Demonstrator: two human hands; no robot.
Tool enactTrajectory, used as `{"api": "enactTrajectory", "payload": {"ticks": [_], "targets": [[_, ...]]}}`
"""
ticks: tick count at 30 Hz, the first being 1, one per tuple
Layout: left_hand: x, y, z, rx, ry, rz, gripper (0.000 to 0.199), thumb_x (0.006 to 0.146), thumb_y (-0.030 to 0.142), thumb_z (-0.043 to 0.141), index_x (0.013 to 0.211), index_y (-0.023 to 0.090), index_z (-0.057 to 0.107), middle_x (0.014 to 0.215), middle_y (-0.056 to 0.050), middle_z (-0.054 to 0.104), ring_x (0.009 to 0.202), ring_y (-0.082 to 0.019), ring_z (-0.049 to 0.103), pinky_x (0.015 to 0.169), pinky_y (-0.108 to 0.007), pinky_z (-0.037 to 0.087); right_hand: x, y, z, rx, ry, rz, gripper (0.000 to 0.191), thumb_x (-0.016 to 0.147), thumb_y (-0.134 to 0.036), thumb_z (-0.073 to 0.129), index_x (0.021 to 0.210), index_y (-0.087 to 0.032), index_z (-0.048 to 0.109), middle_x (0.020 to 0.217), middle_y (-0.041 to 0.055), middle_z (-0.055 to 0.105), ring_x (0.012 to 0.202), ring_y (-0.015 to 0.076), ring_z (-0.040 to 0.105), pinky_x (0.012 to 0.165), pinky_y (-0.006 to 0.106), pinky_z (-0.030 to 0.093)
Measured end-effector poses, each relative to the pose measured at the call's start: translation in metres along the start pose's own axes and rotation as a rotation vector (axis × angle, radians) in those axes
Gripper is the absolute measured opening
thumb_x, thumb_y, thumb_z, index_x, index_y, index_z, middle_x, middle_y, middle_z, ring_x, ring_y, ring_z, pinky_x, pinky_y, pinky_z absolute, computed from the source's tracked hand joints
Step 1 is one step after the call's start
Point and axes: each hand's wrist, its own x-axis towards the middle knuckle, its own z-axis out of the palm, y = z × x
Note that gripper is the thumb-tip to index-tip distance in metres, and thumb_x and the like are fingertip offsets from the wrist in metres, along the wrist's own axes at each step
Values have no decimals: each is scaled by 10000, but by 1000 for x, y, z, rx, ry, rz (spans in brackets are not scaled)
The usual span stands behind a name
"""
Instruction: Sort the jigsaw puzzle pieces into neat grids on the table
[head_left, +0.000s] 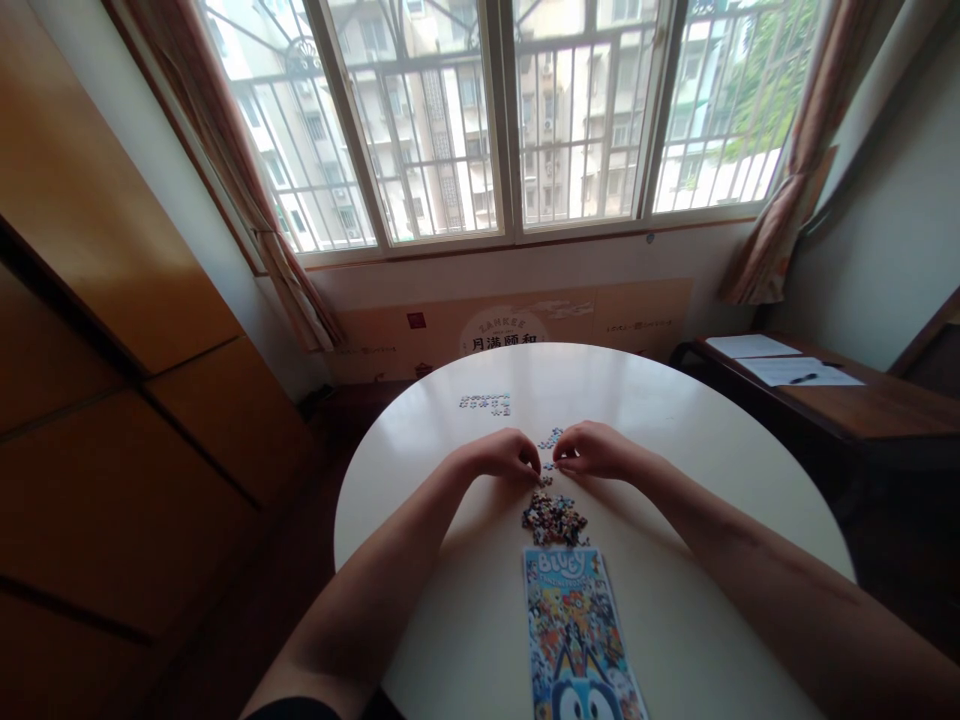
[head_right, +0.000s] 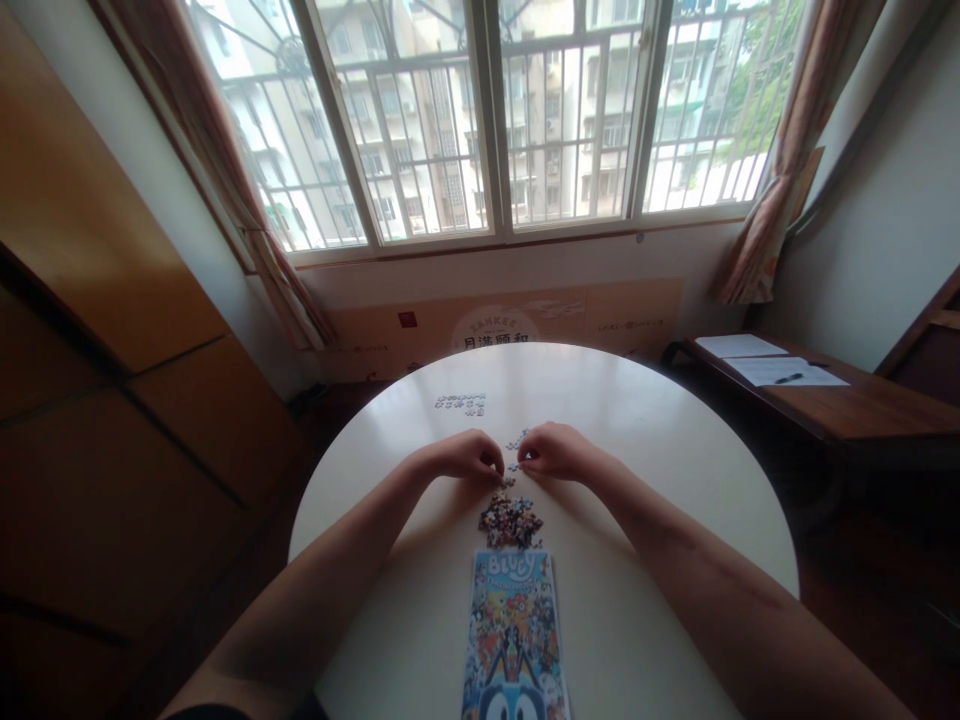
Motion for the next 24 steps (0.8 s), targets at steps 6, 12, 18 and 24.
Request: {"api": "enactTrajectory", "payload": {"ticks": [6, 12, 18, 24], "targets": [[-2, 0, -2, 15, 11, -22, 197, 720, 255, 688, 874, 172, 780, 706, 13, 670, 640, -103, 547, 594, -199, 379, -1, 3, -4, -14, 64, 11, 175, 788, -219, 618, 838, -264, 780, 749, 7, 722, 688, 151, 631, 641, 244, 409], [-1, 5, -1, 45, 20, -23, 207, 730, 326, 715, 848, 162, 759, 650, 28, 604, 597, -89, 498, 558, -202, 341, -3, 5, -10, -72, 140, 61, 170, 804, -247, 606, 836, -265, 772, 763, 8, 727, 708, 157, 635, 647, 248, 410], [-2, 14, 1, 92, 47, 9, 295, 728, 437, 737, 850, 168, 740, 640, 36, 559, 574, -85, 465, 539, -215, 317, -9, 32, -16, -80, 305, 260, 208, 837, -313, 577, 893, -250, 767, 727, 10, 715, 650, 157, 618, 611, 258, 400], [-8, 20, -3, 201, 32, -22, 176, 719, 316, 716, 844, 202, 766, 664, 23, 599, 593, -100, 503, 556, -222, 338, -18, 68, -9, 24, 383, 389, 263, 831, -352, 554, 901, -213, 765, 691, 19, 687, 633, 161, 609, 634, 266, 426]]}}
